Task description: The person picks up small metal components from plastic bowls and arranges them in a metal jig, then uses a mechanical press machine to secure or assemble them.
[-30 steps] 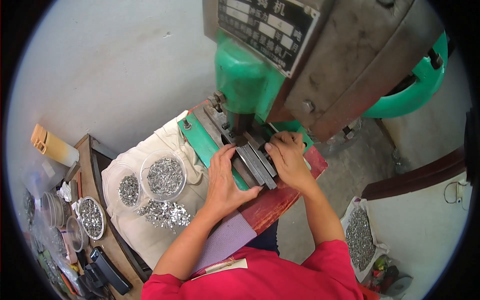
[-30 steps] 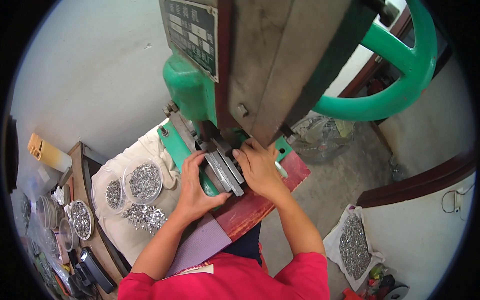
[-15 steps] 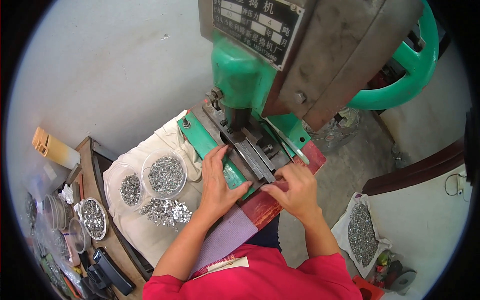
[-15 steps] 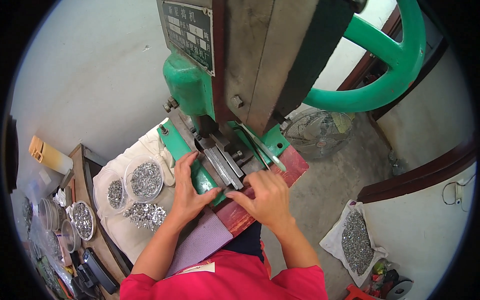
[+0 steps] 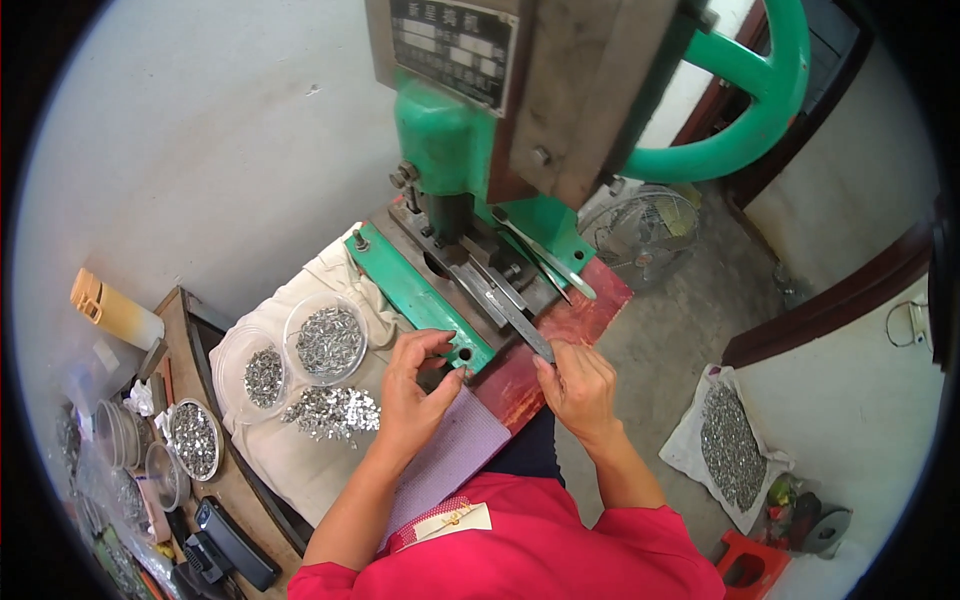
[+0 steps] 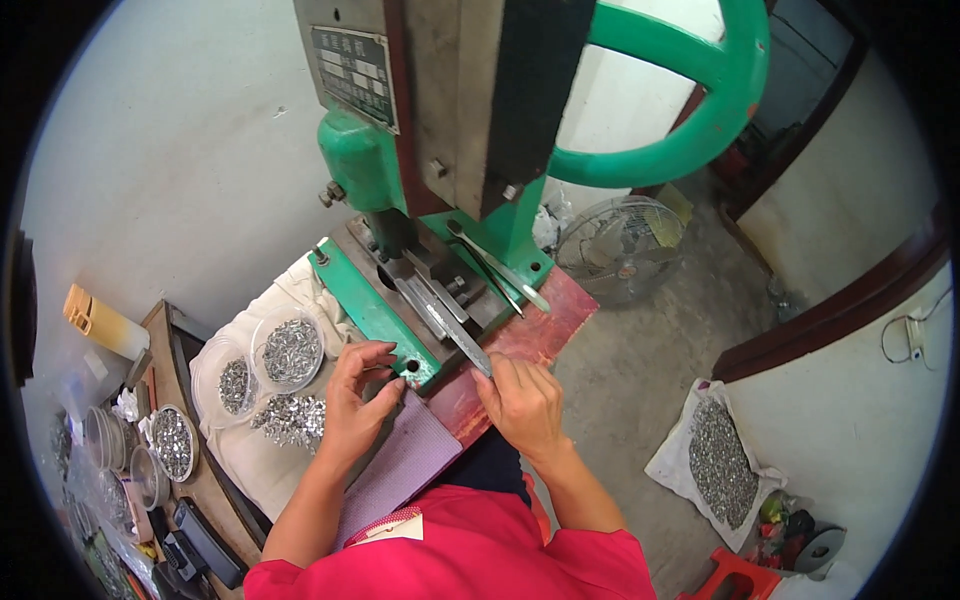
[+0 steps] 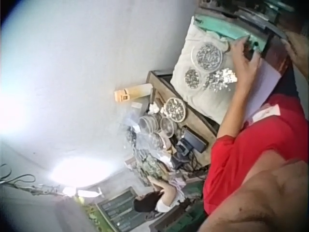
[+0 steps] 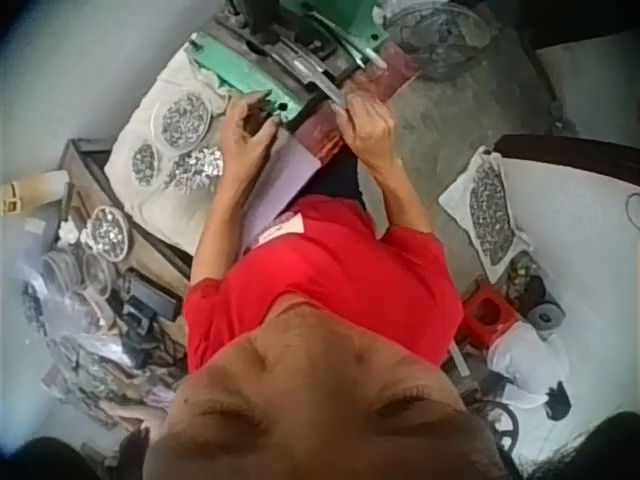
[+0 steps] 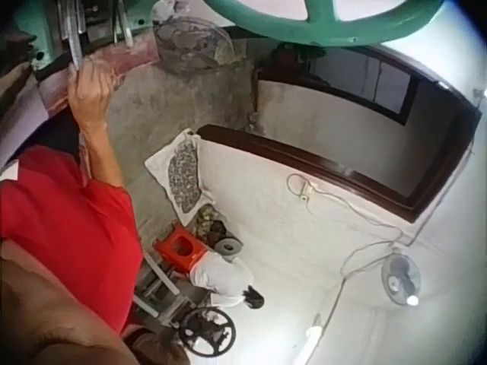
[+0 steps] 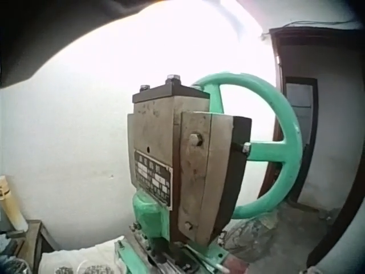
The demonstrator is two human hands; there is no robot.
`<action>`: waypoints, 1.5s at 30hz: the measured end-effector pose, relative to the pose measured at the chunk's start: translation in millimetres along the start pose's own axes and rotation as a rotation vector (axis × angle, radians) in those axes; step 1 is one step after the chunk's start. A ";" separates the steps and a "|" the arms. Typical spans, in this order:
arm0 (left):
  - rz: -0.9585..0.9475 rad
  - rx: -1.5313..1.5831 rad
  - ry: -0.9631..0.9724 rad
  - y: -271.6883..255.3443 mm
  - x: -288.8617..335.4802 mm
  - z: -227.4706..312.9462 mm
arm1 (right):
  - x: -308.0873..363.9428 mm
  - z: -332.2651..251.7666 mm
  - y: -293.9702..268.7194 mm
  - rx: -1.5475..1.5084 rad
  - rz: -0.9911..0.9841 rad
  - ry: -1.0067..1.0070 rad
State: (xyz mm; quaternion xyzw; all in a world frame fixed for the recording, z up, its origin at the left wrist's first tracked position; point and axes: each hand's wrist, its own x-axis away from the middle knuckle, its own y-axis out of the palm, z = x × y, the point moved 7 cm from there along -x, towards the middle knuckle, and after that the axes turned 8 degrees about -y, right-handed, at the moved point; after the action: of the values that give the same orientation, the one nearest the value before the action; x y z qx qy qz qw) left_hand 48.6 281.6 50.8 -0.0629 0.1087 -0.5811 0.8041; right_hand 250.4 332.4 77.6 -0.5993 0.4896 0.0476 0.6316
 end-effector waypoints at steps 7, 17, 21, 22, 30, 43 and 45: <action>-0.146 0.228 -0.087 3.9 12.3 -0.9 | 32.2 -13.9 -33.8 0.013 0.073 0.007; -0.320 0.215 -0.182 -48.6 65.0 -6.7 | 45.0 -66.4 19.6 -0.632 -0.210 0.079; -0.203 0.258 -0.374 -85.5 107.1 -34.7 | 46.4 -94.7 53.6 -0.787 -0.422 0.032; -0.183 0.238 -0.406 -91.2 117.7 -47.1 | 45.8 -101.4 61.2 -0.797 -0.476 0.021; 0.070 0.326 -0.587 -117.8 181.9 -80.4 | 33.2 -146.5 90.5 -0.702 -0.577 -0.230; 0.113 0.443 -0.768 -116.8 191.6 -91.3 | 27.1 -182.5 82.2 -0.627 -0.412 -0.375; 0.119 0.470 -0.764 -115.6 190.0 -91.0 | 27.4 -186.2 85.1 -0.596 -0.429 -0.415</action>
State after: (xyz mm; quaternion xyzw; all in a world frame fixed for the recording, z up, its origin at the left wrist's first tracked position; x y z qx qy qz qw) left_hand -23.2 67.2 -30.4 -0.0822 -0.3275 -0.4778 0.8110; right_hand 105.0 192.0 35.4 -0.8219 0.1811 0.1741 0.5113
